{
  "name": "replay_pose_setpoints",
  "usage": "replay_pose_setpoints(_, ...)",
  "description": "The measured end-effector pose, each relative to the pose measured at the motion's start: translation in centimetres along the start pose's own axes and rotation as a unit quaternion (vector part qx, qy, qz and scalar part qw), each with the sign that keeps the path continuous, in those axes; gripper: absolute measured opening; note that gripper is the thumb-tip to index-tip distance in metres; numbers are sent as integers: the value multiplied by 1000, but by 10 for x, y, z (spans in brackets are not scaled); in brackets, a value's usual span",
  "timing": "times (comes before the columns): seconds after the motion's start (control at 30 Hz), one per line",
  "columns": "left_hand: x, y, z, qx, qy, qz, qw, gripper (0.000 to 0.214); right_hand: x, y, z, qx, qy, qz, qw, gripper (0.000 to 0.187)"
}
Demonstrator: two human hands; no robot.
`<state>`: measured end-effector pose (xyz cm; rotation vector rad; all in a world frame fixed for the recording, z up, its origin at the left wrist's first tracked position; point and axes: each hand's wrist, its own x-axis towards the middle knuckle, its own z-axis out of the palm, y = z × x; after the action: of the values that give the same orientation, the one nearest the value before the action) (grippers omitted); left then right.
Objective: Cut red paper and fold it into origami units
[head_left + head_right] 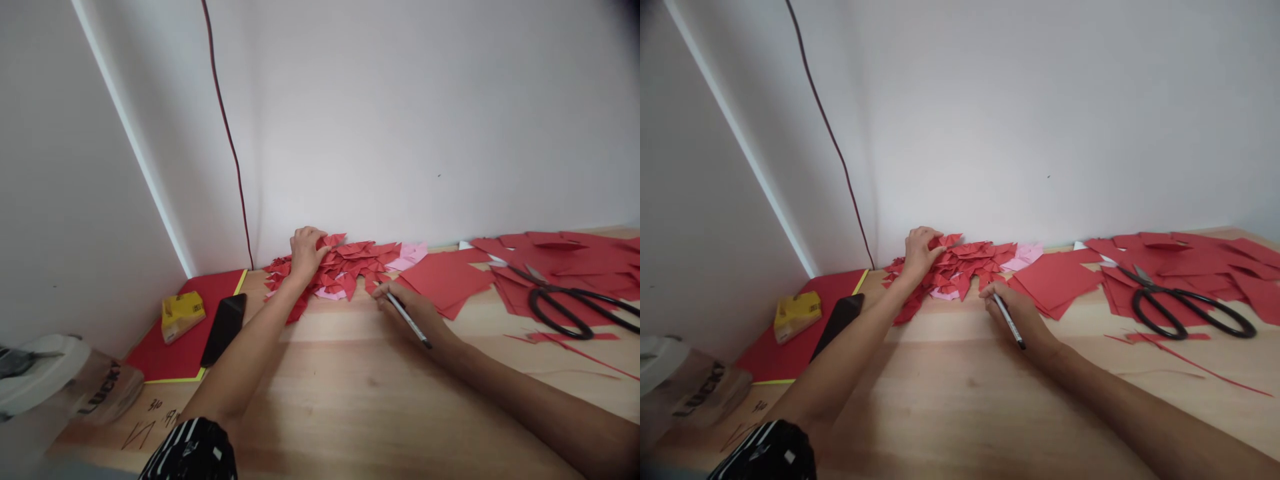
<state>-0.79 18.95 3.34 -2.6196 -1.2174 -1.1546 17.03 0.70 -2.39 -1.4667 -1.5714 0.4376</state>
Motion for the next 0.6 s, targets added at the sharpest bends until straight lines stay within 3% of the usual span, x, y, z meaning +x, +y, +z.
replay_pose_setpoints(0.1, -1, -3, 2, 1, -9, -4, 1000, 25, 0, 2, 0, 5, -4, 1, 1000, 16)
replay_pose_setpoints(0.23, -11, 2, -11, -5, 8, -16, 1000, 26, -1, 2, 1, 18, 1, 5, 1000, 16)
replay_pose_setpoints(0.33, -34, 19, -24, -54, 41, -16, 998, 12, -1, 2, 1, 0, 2, -12, 1000, 14)
replay_pose_setpoints(0.4, -58, 34, -30, -94, 26, 9, 995, 10, 2, 0, -5, -25, 6, -24, 999, 14)
replay_pose_setpoints(0.5, -97, 56, -31, -133, -32, 49, 989, 10, 16, 1, -28, -57, 53, -14, 997, 16)
replay_pose_setpoints(0.6, -124, 69, -28, -153, -77, 87, 981, 12, 34, 17, -69, -138, 134, 1, 981, 19)
